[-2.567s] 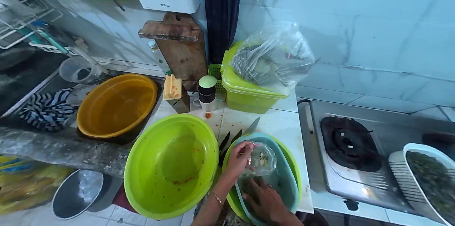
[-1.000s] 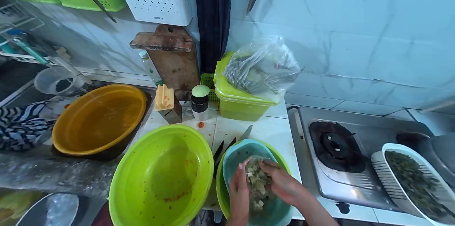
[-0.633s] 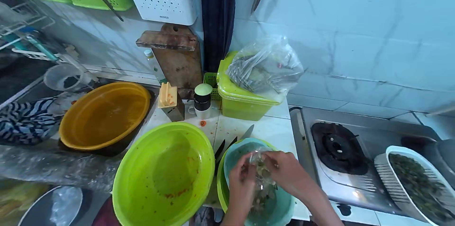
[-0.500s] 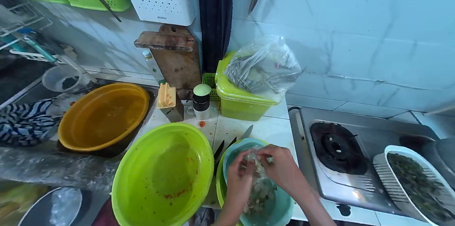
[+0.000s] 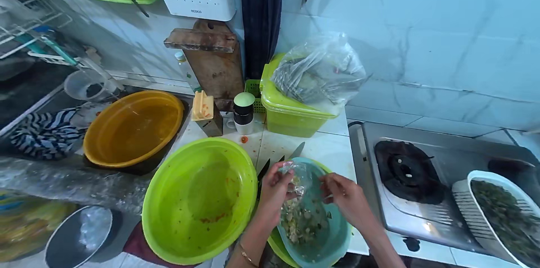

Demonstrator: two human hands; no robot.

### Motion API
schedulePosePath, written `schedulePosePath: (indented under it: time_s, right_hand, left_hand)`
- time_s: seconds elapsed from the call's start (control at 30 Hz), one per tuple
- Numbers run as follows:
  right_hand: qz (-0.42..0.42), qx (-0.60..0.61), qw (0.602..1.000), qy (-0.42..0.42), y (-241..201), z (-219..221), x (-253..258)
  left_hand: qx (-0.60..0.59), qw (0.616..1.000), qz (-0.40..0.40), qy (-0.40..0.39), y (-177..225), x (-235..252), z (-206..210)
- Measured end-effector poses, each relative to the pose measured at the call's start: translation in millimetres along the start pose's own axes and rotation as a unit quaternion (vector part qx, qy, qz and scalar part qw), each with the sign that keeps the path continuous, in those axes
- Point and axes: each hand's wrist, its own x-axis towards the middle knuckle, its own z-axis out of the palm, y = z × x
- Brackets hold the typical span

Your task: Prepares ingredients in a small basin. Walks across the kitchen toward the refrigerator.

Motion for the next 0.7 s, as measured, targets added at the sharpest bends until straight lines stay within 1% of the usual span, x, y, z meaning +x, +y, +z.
schedulePosePath:
  time_s: [0.03,0.1,0.17,0.23,0.27,0.3,0.37,0.4,0.43,0.5,0.57,0.6,0.63,0.67,0.7]
  right_hand:
    - [0.022,-0.061,0.998,-0.023,13,9,3]
    - [0.012,-0.208,0.976,-0.056,45,44,4]
    - [-0.012,-0.278,0.951,-0.135,71,74,-4]
    - [-0.037,-0.289,0.927,-0.236,73,78,-9]
    - [-0.055,-0.276,0.924,-0.26,72,74,-5]
    - [-0.058,-0.272,0.923,-0.267,67,69,0]
    - [-0.052,-0.293,0.925,-0.235,54,68,12]
    - [-0.066,-0.309,0.918,-0.239,51,73,18]
    - [-0.092,-0.314,0.907,-0.266,52,81,19]
    - [-0.148,-0.318,0.868,-0.352,53,91,11]
    - [-0.165,-0.328,0.82,-0.439,54,83,3]
    - [-0.165,-0.332,0.803,-0.467,55,74,2]
    - [-0.169,-0.323,0.806,-0.466,58,65,1]
    - [-0.17,-0.3,0.833,-0.433,63,56,0]
    - [-0.164,-0.281,0.871,-0.368,68,51,0]
  left_hand:
    - [0.002,1.0,0.011,-0.011,5,-1,0]
    - [0.012,0.999,0.03,-0.04,14,-6,3]
    - [0.014,0.997,0.042,-0.066,25,-9,7]
    - [0.038,0.994,0.052,-0.085,37,-11,7]
    - [0.058,0.992,0.059,-0.099,42,-11,6]
    - [0.084,0.987,0.067,-0.117,44,-11,5]
    - [0.146,0.973,0.093,-0.153,45,-8,4]
    - [0.175,0.965,0.106,-0.167,45,-6,4]
    - [0.203,0.956,0.118,-0.179,45,-6,5]
    - [0.26,0.934,0.139,-0.199,43,-8,7]
    - [0.309,0.916,0.148,-0.208,44,-10,6]
    - [0.329,0.909,0.146,-0.209,44,-11,4]
    - [0.348,0.904,0.145,-0.202,42,-10,2]
    - [0.368,0.899,0.144,-0.19,39,-8,-1]
    - [0.39,0.893,0.145,-0.17,34,-6,-3]
